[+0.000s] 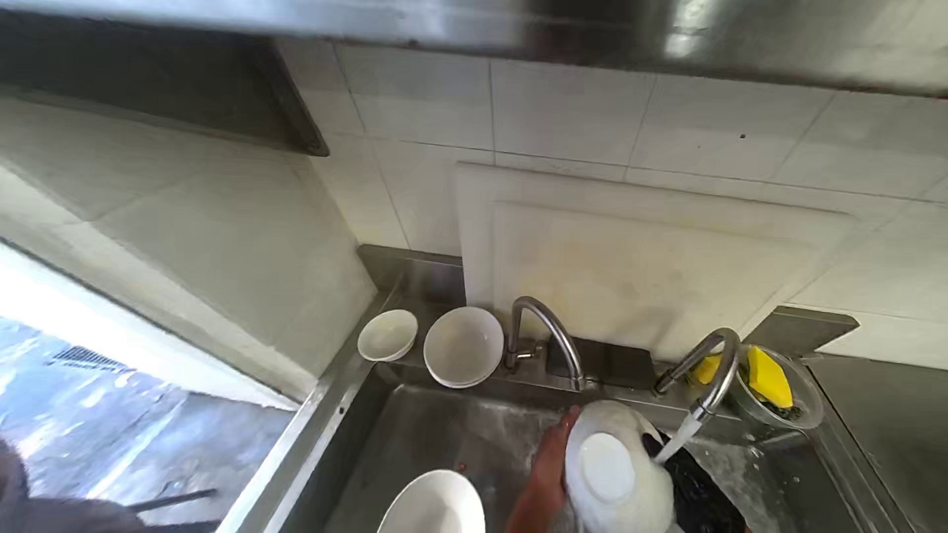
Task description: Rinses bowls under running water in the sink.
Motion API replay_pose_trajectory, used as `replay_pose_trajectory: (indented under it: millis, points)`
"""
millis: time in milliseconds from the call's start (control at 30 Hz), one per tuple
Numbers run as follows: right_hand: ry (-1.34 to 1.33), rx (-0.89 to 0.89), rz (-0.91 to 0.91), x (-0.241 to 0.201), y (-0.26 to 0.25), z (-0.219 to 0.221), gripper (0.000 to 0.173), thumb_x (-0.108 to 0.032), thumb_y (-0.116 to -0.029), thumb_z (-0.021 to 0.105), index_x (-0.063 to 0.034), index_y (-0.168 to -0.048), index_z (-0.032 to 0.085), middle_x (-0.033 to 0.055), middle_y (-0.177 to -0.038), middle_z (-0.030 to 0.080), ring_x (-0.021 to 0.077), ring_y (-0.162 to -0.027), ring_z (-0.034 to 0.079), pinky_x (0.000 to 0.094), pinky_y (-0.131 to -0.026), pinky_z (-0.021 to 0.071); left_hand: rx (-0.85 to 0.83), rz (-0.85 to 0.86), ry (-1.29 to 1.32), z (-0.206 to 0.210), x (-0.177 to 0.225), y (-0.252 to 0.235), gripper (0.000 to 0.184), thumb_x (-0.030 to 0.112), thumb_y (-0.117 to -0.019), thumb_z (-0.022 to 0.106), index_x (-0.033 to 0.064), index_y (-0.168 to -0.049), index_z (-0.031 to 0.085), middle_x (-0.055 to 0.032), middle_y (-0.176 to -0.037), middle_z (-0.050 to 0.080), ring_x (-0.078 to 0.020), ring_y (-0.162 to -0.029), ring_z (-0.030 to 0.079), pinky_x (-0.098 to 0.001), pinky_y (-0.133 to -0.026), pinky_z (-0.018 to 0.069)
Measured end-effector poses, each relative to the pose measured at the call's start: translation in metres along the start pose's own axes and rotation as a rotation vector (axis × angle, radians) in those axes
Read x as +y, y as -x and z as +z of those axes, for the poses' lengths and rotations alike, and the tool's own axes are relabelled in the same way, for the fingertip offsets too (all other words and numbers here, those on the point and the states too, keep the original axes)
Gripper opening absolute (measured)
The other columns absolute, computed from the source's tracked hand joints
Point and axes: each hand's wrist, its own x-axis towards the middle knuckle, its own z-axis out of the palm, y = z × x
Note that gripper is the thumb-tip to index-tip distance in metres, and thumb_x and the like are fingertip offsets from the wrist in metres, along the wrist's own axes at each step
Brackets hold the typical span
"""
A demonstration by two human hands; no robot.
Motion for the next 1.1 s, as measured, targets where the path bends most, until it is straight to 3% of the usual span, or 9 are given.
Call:
replay_pose_trajectory:
  millis: [100,233,433,600,700,833,933,1033,1100]
  points:
    - [0.465,0.002,-0.033,-0.007,0.010,0.025,0.048,-0.021,-0.0888,0.078,0.0029,-0.127,0.064,0.0115,-0.116,0.072,0.0152,-0.107,0.069,0.0345,-0.098,0.0565,-0.240,-0.163,0.010,0.012,0.006,0.016,0.069,0.066,-0.1051,0.026,0.0140,-0.139,0.056,-0.0105,-0.122,0.070,-0.0239,-0.111,0.068,-0.0486,-0.093,0.0574]
    - [1.191,-0.404,-0.286,0.000,0.041,0.028,0.042,-0.040,-0.1029,0.060,-0.0070,-0.127,0.071,0.0145,-0.123,0.073,0.0293,-0.117,0.069,0.0507,-0.106,0.0511,-0.371,-0.392,0.088,0.006,0.014,0.029,0.070,0.070,-0.1002,0.034,0.0138,-0.134,0.058,-0.0133,-0.119,0.070,-0.0291,-0.108,0.068,-0.0513,-0.086,0.0587]
    - [1.047,0.171,-0.187,-0.006,0.053,0.054,0.037,-0.015,-0.1038,0.053,0.0104,-0.130,0.063,0.0322,-0.129,0.063,0.0466,-0.124,0.061,0.0571,-0.108,0.0463,-0.161,-0.204,0.098,0.029,0.004,0.052,0.031,0.020,-0.1041,0.048,0.0073,-0.132,0.053,-0.0118,-0.110,0.070,-0.0227,-0.100,0.070,-0.0436,-0.087,0.0586]
    - [1.102,-0.328,0.155,-0.009,0.057,0.045,0.039,-0.014,-0.1044,0.055,0.0140,-0.131,0.059,0.0345,-0.132,0.060,0.0443,-0.126,0.057,0.0522,-0.109,0.0419,-0.106,0.008,-0.063,0.026,-0.007,0.049,0.051,0.023,-0.1016,0.050,0.0024,-0.148,0.044,-0.0190,-0.134,0.061,-0.0257,-0.118,0.063,-0.0464,-0.100,0.0531]
    - [1.054,0.054,0.162,0.006,0.059,0.058,0.041,-0.017,-0.1034,0.053,0.0119,-0.132,0.060,0.0338,-0.132,0.061,0.0465,-0.128,0.059,0.0578,-0.110,0.0431,-0.102,0.045,-0.093,0.033,-0.008,0.056,0.045,0.016,-0.1044,0.046,-0.0026,-0.145,0.045,-0.0183,-0.132,0.060,-0.0208,-0.116,0.062,-0.0413,-0.100,0.0523]
    - [1.160,-0.052,0.149,0.023,0.046,0.049,0.051,-0.030,-0.1072,0.050,0.0065,-0.143,0.051,0.0285,-0.149,0.050,0.0399,-0.143,0.044,0.0501,-0.120,0.0312,0.010,0.140,0.074,0.034,-0.021,0.046,0.047,0.013,-0.1016,0.046,-0.0024,-0.146,0.043,-0.0196,-0.125,0.063,-0.0219,-0.107,0.065,-0.0422,-0.093,0.0555]
    - [1.139,0.427,-0.028,0.069,0.021,0.006,0.057,-0.042,-0.0913,0.068,0.0023,-0.127,0.065,0.0199,-0.121,0.070,0.0330,-0.112,0.069,0.0515,-0.097,0.0543,0.074,0.099,0.294,0.022,-0.020,0.048,0.042,0.013,-0.1002,0.044,0.0041,-0.142,0.046,-0.0163,-0.114,0.067,-0.0233,-0.096,0.070,-0.0439,-0.083,0.0596]
    - [0.761,0.174,0.411,0.038,0.023,-0.009,0.036,-0.036,-0.1005,0.061,-0.0034,-0.117,0.060,0.0094,-0.083,0.067,0.0190,-0.066,0.064,0.0382,-0.061,0.0555,0.091,0.034,0.439,0.014,-0.035,0.048,0.027,0.013,-0.0961,0.044,0.0048,-0.118,0.056,-0.0122,-0.095,0.072,-0.0234,-0.085,0.073,-0.0455,-0.075,0.0616]
    - [0.785,0.078,0.354,0.021,0.041,-0.005,0.032,-0.027,-0.1027,0.056,-0.0007,-0.121,0.061,0.0129,-0.088,0.068,0.0229,-0.073,0.066,0.0417,-0.070,0.0565,0.042,-0.050,0.274,0.003,-0.046,0.048,0.021,0.007,-0.0977,0.047,0.0022,-0.117,0.054,-0.0120,-0.095,0.070,-0.0220,-0.085,0.070,-0.0442,-0.075,0.0604]
